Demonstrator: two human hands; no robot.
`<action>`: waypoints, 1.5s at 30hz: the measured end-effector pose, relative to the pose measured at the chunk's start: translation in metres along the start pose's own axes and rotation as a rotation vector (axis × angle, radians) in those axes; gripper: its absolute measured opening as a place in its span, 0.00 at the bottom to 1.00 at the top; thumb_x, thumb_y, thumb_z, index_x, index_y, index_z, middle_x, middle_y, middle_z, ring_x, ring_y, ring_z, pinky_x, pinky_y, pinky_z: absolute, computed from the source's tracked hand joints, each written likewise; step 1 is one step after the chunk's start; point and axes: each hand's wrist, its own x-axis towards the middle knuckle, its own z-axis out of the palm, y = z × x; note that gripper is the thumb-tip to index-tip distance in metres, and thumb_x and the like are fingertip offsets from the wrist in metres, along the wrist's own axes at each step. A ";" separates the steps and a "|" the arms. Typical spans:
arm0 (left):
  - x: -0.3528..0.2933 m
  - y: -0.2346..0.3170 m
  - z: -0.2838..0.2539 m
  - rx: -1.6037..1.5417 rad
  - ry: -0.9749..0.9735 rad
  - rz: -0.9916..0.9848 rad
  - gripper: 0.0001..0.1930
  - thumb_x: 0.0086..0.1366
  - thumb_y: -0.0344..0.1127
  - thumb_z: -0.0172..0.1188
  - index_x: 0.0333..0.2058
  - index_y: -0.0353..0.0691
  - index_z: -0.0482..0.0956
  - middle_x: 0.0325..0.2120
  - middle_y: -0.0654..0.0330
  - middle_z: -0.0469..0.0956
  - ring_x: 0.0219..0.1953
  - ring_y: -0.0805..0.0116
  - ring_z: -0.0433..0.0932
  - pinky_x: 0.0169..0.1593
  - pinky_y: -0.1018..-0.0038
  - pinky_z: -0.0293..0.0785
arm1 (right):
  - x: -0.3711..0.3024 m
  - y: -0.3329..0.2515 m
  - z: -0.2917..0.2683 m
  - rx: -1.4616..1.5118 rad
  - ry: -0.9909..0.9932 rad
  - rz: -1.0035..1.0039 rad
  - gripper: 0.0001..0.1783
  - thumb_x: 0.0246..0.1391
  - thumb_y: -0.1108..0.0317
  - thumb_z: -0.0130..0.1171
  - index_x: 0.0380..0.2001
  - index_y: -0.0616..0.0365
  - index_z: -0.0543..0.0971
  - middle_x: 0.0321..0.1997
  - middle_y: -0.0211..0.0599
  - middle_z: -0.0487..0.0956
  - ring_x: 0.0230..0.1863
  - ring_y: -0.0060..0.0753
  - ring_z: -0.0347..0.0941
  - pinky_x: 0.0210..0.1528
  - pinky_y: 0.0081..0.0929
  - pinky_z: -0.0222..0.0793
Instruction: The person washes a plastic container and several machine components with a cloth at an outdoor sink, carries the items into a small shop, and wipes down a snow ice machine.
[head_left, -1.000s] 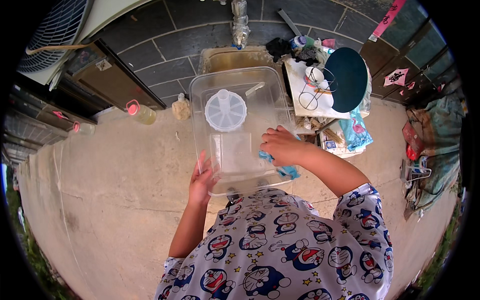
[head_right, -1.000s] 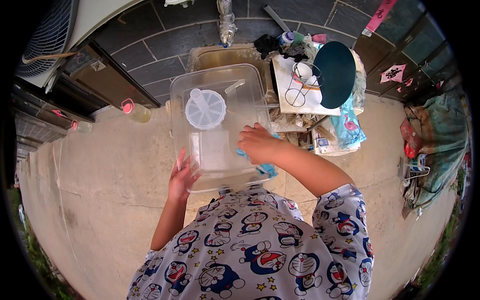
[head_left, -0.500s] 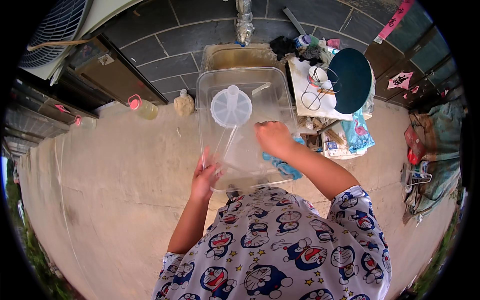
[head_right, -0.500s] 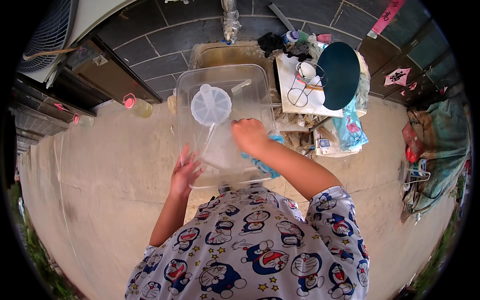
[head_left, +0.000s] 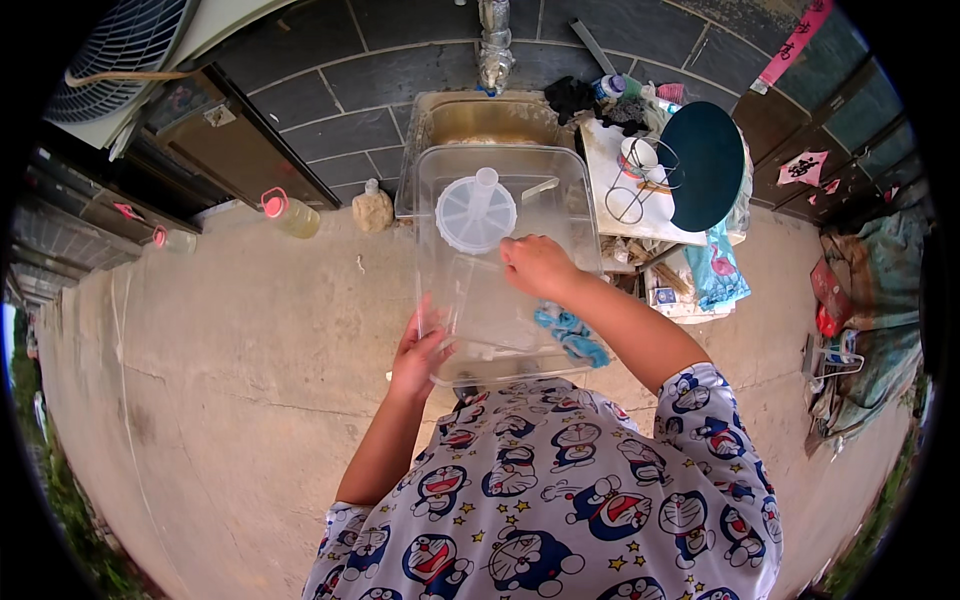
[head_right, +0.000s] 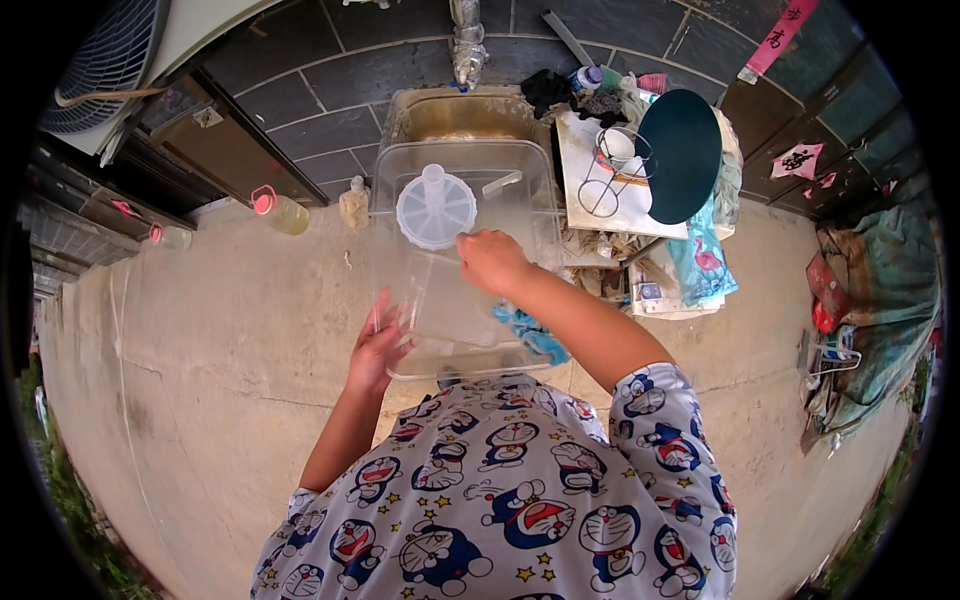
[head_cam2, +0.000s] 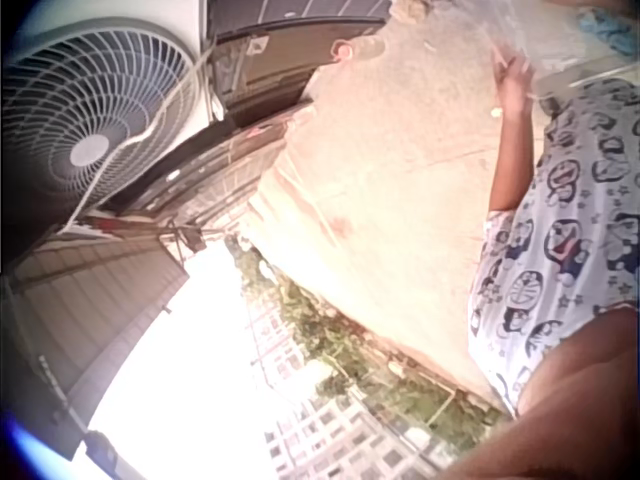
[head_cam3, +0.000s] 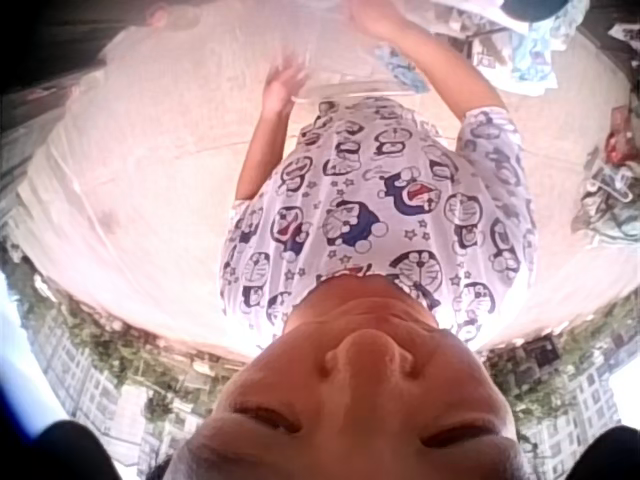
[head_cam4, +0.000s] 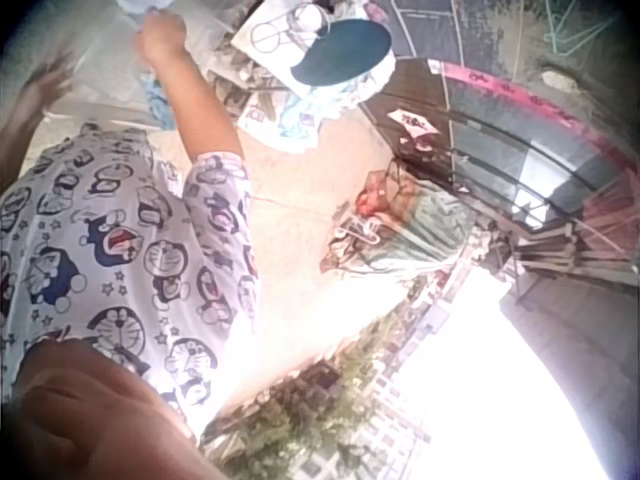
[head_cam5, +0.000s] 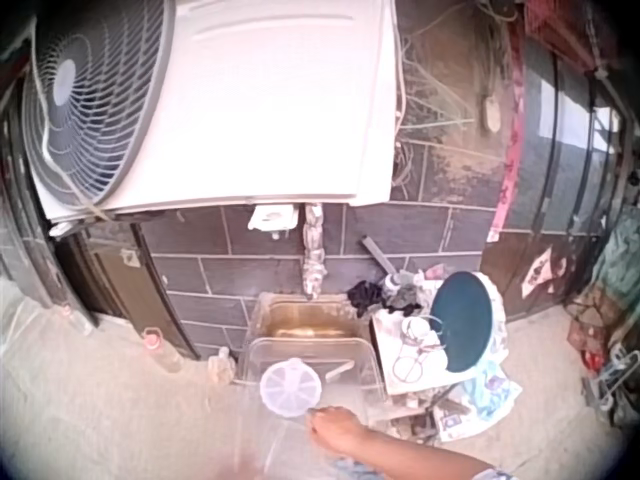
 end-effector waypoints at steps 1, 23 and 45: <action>0.000 -0.001 0.000 -0.013 -0.001 -0.008 0.31 0.60 0.28 0.48 0.62 0.53 0.51 0.56 0.58 0.60 0.50 0.63 0.67 0.49 0.64 0.66 | 0.001 0.001 0.006 -0.045 0.014 0.016 0.08 0.40 0.71 0.52 0.28 0.59 0.74 0.26 0.45 0.77 0.32 0.45 0.75 0.36 0.37 0.71; -0.011 -0.001 -0.008 -0.087 0.143 0.086 0.36 0.56 0.37 0.53 0.62 0.58 0.48 0.57 0.59 0.56 0.52 0.61 0.63 0.50 0.64 0.65 | -0.017 0.271 -0.176 0.076 0.498 0.465 0.07 0.48 0.69 0.54 0.29 0.58 0.79 0.30 0.40 0.80 0.33 0.36 0.77 0.37 0.26 0.70; -0.050 -0.012 0.041 -0.169 0.508 0.190 0.40 0.52 0.41 0.57 0.62 0.61 0.48 0.55 0.58 0.58 0.52 0.56 0.63 0.48 0.60 0.66 | 0.135 0.409 -0.070 -0.303 -0.552 -0.089 0.19 0.28 0.61 0.65 0.31 0.52 0.79 0.36 0.39 0.76 0.40 0.41 0.72 0.40 0.37 0.69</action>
